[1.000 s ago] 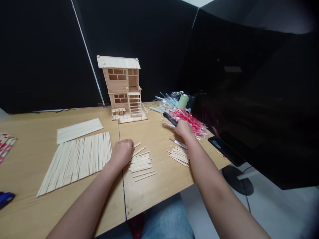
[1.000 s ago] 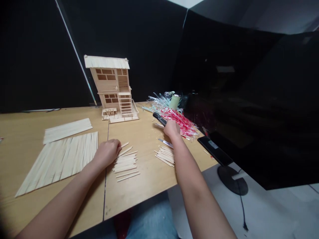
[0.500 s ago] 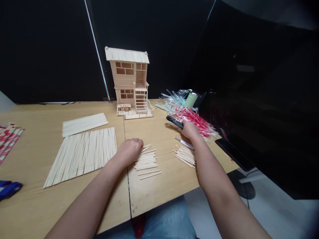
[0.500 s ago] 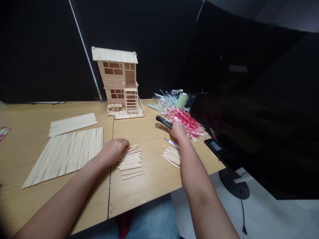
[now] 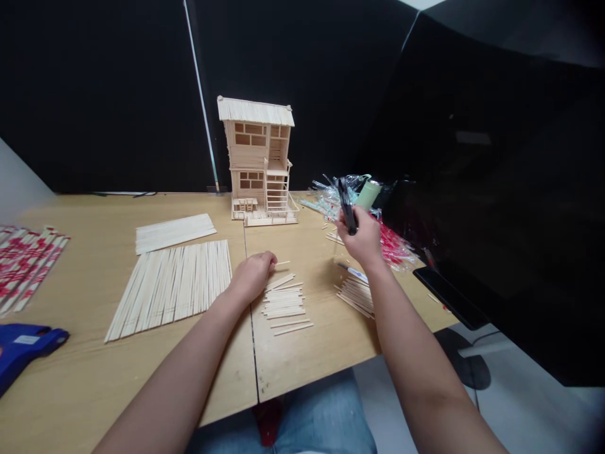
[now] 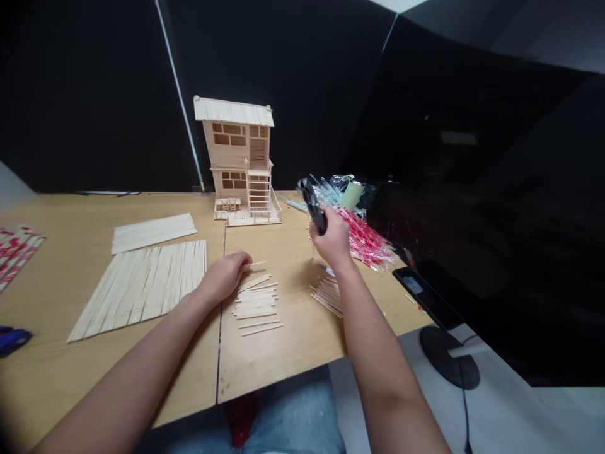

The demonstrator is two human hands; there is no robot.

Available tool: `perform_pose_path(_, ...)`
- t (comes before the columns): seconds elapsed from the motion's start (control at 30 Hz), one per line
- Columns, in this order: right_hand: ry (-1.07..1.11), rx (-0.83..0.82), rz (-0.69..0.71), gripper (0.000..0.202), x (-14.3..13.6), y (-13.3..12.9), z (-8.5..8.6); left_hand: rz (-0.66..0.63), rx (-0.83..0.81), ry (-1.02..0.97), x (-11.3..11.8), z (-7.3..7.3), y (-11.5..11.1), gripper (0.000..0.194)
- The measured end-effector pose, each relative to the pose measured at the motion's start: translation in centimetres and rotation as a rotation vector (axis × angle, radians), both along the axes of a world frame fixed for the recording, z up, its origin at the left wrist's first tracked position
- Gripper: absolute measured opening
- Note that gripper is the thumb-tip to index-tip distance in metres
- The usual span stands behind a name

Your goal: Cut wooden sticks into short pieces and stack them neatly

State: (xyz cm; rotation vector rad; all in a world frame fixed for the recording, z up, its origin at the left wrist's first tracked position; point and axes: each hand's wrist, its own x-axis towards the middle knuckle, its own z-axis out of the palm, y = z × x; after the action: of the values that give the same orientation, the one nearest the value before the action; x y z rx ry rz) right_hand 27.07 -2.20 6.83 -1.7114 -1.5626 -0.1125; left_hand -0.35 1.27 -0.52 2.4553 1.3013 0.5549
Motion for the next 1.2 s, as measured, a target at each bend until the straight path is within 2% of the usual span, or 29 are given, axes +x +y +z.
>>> perform_pose_path(0.07, 0.166, 0.063, 0.207, 0.018, -2.2, 0.6, 0.5, 0.006, -0.061, -0.131, 0.5, -0.1, -0.2, 0.033)
perform_pose_path(0.13, 0.341, 0.101, 0.348, 0.018, -4.3, 1.5, 0.3, 0.028, -0.210, -0.365, 0.9, -0.3, -0.4, 0.036)
perform_pose_path(0.2, 0.503, 0.121, 0.427, 0.020, -6.1, 2.4, -0.2, 0.064, -0.353, -0.617, 1.2, -0.5, -0.5, 0.034)
perform_pose_path(0.3, 0.650, 0.190, 0.480, 0.021, -8.5, 3.1, -1.1, 0.133, -0.367, -0.804, 1.4, -0.8, -0.5, 0.029)
perform_pose_path(0.43, 0.649, 0.291, 0.491, 0.016, -10.5, 2.8, -1.8, 0.196, -0.218, -0.734, 1.3, -0.7, -0.5, 0.020)
perform_pose_path(0.53, 0.591, 0.293, 0.475, 0.015, -11.0, 2.6, -2.4, 0.230, -0.143, -0.702, 1.2, -0.6, -0.2, 0.019)
perform_pose_path(0.77, 0.542, 0.261, 0.441, 0.015, -10.9, 2.2, -3.5, 0.228, -0.250, -0.691, 1.4, -1.1, 0.4, 0.022)
perform_pose_path(1.2, 0.530, 0.251, 0.456, 0.012, -11.1, 2.4, -3.6, 0.123, -0.221, -0.470, 0.3, -0.7, 1.0, 0.013)
